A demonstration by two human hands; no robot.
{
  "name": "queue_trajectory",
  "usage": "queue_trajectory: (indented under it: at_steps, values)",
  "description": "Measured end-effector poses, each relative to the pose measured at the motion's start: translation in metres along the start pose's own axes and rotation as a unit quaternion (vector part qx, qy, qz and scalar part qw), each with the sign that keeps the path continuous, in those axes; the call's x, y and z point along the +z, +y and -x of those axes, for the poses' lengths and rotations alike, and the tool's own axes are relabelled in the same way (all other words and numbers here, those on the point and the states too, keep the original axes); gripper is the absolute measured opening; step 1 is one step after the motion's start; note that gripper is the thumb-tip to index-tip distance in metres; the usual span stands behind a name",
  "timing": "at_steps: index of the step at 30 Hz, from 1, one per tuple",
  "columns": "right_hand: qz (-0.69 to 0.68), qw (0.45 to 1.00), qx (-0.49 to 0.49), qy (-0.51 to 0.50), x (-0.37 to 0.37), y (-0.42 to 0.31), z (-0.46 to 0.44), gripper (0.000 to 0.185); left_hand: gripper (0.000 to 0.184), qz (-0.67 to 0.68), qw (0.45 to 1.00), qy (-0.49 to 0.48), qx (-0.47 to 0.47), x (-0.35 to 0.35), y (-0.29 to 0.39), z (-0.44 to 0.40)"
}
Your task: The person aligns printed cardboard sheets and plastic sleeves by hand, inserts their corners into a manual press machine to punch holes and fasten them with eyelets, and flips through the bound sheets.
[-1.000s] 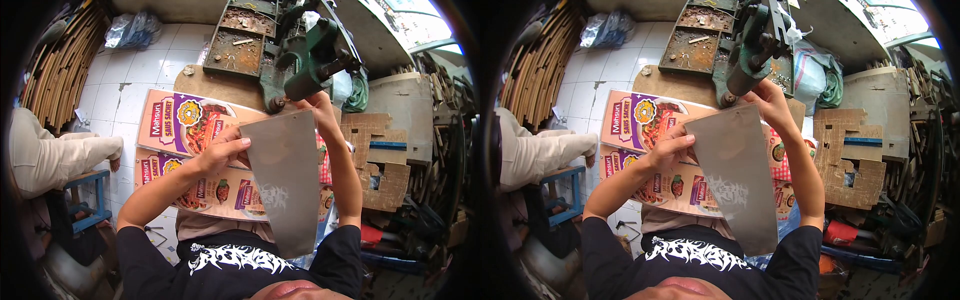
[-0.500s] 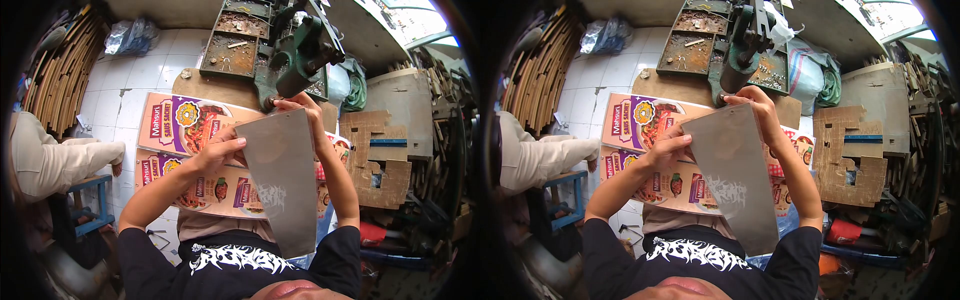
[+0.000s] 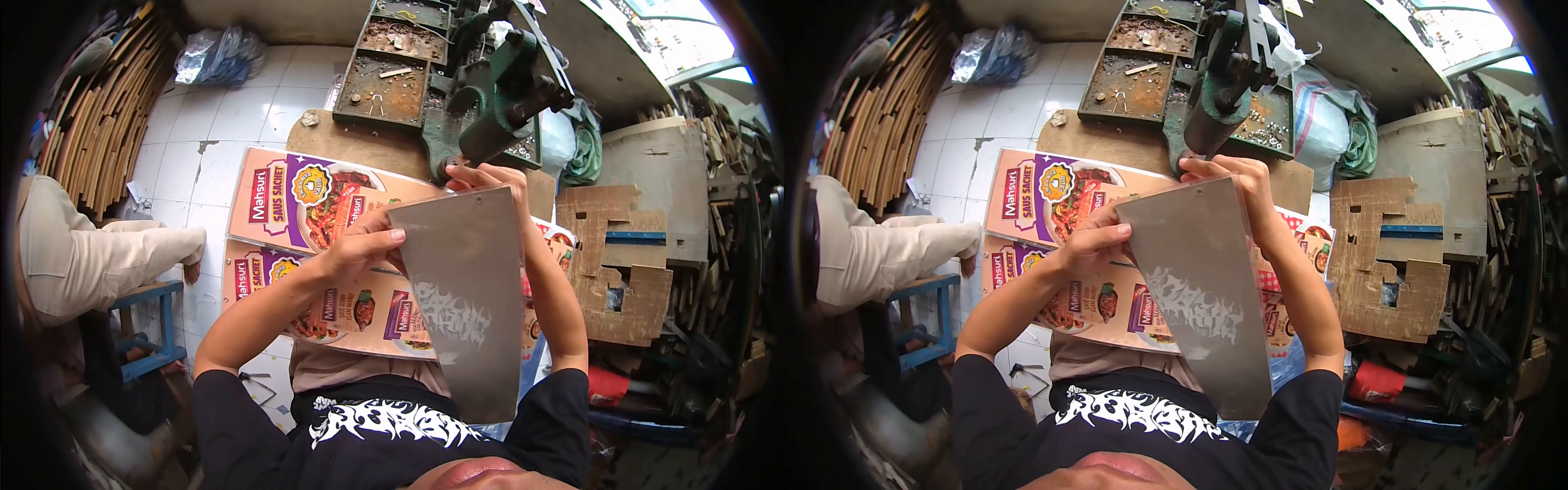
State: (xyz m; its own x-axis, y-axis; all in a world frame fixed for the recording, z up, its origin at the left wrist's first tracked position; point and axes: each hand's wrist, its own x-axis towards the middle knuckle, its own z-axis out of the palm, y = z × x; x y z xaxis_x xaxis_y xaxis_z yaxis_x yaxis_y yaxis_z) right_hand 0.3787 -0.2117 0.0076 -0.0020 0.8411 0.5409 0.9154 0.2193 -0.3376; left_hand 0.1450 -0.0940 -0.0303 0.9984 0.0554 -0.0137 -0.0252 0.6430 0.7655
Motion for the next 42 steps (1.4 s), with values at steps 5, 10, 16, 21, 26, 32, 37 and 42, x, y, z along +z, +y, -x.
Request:
queue_trajectory:
  at_steps: [5, 10, 16, 21, 26, 32, 37, 42]
  values:
    - [-0.049, 0.993, -0.082, -0.067, -0.003, -0.008, 0.002, 0.030, 0.051, 0.047, 0.999, -0.024, 0.008, -0.010, -0.008, 0.001]
    - [-0.182, 0.970, 0.004, -0.159, 0.011, -0.041, -0.017, 0.037, 0.051, 0.046, 0.998, -0.027, 0.028, -0.007, -0.005, 0.003]
    - [-0.052, 0.998, -0.026, -0.027, 0.071, -0.051, -0.057, 0.026, 0.049, 0.090, 0.991, -0.093, 0.021, -0.021, -0.013, 0.005]
    - [0.175, 0.974, 0.065, -0.132, 0.096, -0.040, -0.086, 0.024, 0.045, 0.115, 0.991, -0.061, 0.024, -0.017, -0.014, 0.006]
    - [0.271, 0.941, 0.069, -0.189, 0.111, -0.039, -0.095, 0.013, 0.040, 0.123, 0.990, -0.063, 0.019, -0.026, -0.021, 0.005]
    - [0.267, 0.937, 0.070, -0.215, 0.109, -0.046, -0.106, 0.009, 0.039, 0.120, 0.991, -0.064, 0.012, -0.019, -0.012, 0.005]
    - [0.201, 0.955, 0.073, -0.204, 0.104, -0.044, -0.103, 0.008, 0.041, 0.114, 0.992, -0.055, 0.024, -0.016, -0.013, 0.005]
    - [0.105, 0.989, 0.054, -0.093, 0.084, -0.049, -0.078, 0.003, 0.045, 0.098, 0.993, -0.059, 0.030, -0.020, -0.016, 0.004]
